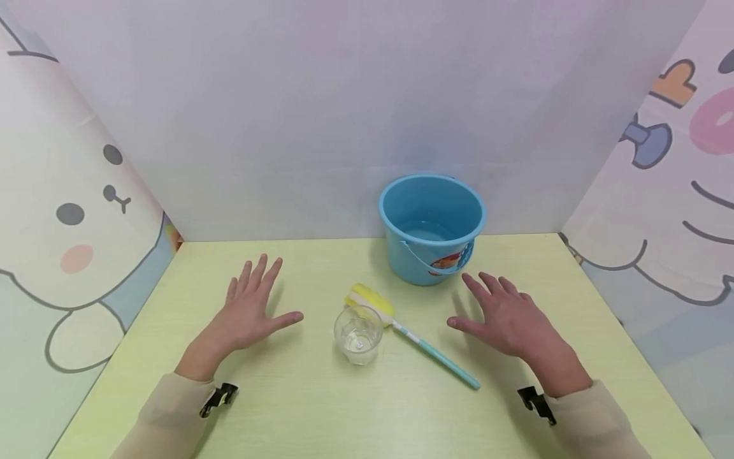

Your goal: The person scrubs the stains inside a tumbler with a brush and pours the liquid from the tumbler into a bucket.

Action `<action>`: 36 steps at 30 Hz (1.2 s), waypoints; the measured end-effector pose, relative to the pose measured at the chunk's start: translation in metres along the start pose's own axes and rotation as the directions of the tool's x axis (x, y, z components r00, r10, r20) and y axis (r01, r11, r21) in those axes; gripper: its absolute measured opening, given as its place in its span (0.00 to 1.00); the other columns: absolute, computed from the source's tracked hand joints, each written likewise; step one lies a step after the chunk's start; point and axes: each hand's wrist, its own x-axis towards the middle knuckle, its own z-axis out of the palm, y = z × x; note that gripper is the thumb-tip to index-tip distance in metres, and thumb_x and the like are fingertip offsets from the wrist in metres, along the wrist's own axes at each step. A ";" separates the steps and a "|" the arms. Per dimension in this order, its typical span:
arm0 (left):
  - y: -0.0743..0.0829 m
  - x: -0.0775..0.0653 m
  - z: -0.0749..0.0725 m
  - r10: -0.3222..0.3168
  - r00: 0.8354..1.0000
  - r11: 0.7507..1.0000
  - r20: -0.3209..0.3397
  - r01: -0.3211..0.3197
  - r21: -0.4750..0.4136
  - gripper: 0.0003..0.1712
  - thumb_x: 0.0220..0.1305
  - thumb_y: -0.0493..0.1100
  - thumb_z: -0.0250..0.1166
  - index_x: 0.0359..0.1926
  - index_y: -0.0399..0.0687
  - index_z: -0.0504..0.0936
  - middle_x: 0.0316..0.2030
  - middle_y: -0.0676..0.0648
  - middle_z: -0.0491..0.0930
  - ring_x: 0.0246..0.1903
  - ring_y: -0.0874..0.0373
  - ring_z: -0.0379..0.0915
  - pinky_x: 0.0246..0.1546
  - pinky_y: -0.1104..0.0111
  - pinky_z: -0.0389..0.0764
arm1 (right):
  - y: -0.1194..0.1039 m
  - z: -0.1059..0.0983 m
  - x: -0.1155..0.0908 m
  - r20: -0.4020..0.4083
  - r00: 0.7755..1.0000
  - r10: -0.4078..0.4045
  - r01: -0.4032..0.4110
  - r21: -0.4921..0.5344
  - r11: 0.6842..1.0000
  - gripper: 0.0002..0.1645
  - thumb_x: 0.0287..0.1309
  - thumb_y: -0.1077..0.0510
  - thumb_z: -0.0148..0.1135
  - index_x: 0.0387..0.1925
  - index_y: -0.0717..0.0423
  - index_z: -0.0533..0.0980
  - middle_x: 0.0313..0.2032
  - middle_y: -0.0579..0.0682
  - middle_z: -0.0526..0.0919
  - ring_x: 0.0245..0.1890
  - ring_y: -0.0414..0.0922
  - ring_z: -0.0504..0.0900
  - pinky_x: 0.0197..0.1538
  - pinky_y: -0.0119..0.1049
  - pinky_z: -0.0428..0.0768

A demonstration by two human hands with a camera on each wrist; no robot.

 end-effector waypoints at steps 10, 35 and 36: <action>0.012 -0.001 -0.002 0.046 0.998 0.997 0.033 -0.043 -0.068 0.71 0.57 0.87 0.59 0.87 0.61 0.38 0.86 0.45 0.33 0.83 0.38 0.25 0.77 0.35 0.39 | -0.017 0.001 -0.005 0.004 0.998 -0.064 0.064 0.015 0.998 0.63 0.60 0.14 0.52 0.80 0.53 0.64 0.73 0.68 0.68 0.68 0.75 0.68 0.58 0.74 0.75; 0.073 -0.001 0.013 0.237 0.966 0.917 0.104 -0.188 -0.351 0.74 0.44 0.74 0.83 0.84 0.56 0.55 0.79 0.53 0.57 0.78 0.55 0.53 0.74 0.53 0.66 | -0.051 0.026 -0.003 -0.017 0.963 -0.270 0.270 -0.003 0.963 0.49 0.60 0.33 0.75 0.74 0.53 0.71 0.57 0.53 0.81 0.51 0.53 0.82 0.47 0.52 0.86; 0.075 -0.001 0.014 0.248 0.962 0.912 0.110 -0.194 -0.361 0.74 0.44 0.72 0.84 0.84 0.55 0.55 0.79 0.52 0.59 0.78 0.54 0.55 0.74 0.53 0.66 | -0.052 0.026 -0.003 -0.012 0.963 -0.270 0.270 -0.001 0.963 0.49 0.60 0.33 0.76 0.74 0.53 0.72 0.55 0.52 0.81 0.50 0.52 0.82 0.46 0.51 0.86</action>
